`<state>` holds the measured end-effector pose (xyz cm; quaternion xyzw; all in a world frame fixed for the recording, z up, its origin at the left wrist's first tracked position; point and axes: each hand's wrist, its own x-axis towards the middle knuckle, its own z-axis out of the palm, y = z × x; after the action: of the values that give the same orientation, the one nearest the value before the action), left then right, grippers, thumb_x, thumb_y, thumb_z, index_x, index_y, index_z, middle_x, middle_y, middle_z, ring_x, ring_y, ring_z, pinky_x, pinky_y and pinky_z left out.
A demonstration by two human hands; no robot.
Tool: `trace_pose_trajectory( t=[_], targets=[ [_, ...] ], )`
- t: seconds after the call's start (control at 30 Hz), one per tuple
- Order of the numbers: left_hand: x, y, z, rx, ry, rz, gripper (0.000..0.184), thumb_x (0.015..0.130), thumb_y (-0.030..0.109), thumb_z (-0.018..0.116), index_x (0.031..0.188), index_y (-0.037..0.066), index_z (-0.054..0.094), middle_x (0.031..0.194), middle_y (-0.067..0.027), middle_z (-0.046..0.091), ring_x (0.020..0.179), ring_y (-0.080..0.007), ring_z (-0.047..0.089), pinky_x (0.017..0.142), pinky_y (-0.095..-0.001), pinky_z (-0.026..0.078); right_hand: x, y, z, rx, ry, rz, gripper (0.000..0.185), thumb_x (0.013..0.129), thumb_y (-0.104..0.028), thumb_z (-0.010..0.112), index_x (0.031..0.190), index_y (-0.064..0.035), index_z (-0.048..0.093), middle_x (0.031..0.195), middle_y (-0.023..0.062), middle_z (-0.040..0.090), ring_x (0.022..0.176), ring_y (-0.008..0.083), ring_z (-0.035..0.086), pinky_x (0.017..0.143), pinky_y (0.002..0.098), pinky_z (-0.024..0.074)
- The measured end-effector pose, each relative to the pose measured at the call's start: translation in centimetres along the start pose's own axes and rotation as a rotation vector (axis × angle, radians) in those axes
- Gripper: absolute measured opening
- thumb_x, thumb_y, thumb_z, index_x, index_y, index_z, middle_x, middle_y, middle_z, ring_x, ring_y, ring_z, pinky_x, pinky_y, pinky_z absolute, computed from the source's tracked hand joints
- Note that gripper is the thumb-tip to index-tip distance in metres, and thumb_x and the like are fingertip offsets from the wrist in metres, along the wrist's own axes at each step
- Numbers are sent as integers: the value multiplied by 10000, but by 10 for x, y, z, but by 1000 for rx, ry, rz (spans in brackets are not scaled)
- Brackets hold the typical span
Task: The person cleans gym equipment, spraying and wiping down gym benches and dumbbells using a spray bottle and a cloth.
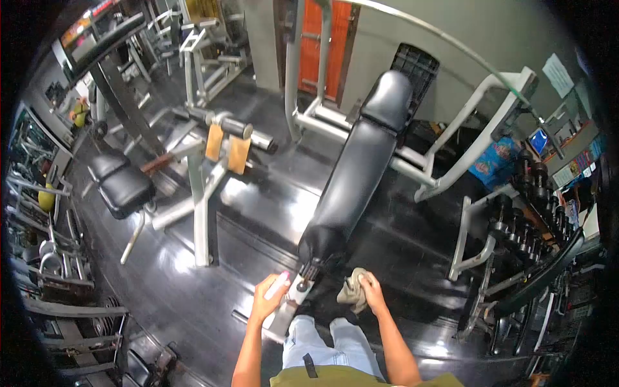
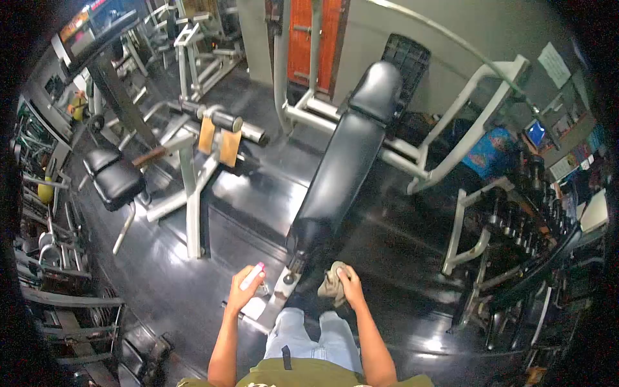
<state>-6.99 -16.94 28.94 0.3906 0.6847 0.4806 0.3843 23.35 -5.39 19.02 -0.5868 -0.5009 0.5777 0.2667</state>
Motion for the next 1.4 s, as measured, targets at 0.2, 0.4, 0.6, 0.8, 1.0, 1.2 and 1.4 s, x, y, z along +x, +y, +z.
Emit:
trace_pose_trajectory(
  t=[0.2,0.4,0.6,0.8,1.0,1.2,1.4],
  targets=[
    [12,68,50,20,-37,79,215,875,225,701,887,12,676,717,-22,608,667,-75,553,613,-262,449,-30,-74,-56,180,-151,-108,357,1016,-268,480,1206,18,576,1117,40,618,1057,110,535,947,265,409],
    [22,135,152,8,-122,172,238,869,218,696,775,9,633,655,-14,572,601,-63,528,545,-262,414,-18,-91,-156,162,-101,-323,338,1031,-307,463,1120,-11,600,1000,15,616,962,94,526,889,262,422],
    [24,178,286,-59,-124,311,228,874,209,689,783,7,635,632,-19,575,557,-72,543,536,-256,421,-14,-101,-286,337,45,-414,336,1040,-306,453,1127,-13,593,993,-12,598,935,71,520,854,234,424],
    [18,223,394,-106,-186,359,232,881,196,687,777,-3,624,639,-19,569,554,-70,563,508,-251,426,25,-70,-390,388,79,-420,291,1032,-280,465,1167,-38,556,930,54,629,747,127,624,670,282,536],
    [52,257,476,-56,-299,389,271,876,215,687,735,-3,611,609,-32,548,536,-88,554,499,-264,413,57,-74,-454,483,198,-375,260,1029,-269,468,1154,-58,557,923,65,631,695,125,617,597,287,537],
    [142,273,576,-23,-477,391,300,853,216,694,669,19,561,595,-57,524,539,-124,490,509,-311,371,95,-111,-537,602,280,-346,258,1023,-268,480,1179,-76,551,962,57,632,780,106,598,638,254,514],
    [233,324,694,-58,-623,368,237,846,225,701,763,17,623,631,-43,536,589,-108,508,548,-276,401,161,-133,-638,606,466,-207,281,1000,-273,501,1214,-96,543,933,55,637,672,101,561,569,236,479]
  ],
)
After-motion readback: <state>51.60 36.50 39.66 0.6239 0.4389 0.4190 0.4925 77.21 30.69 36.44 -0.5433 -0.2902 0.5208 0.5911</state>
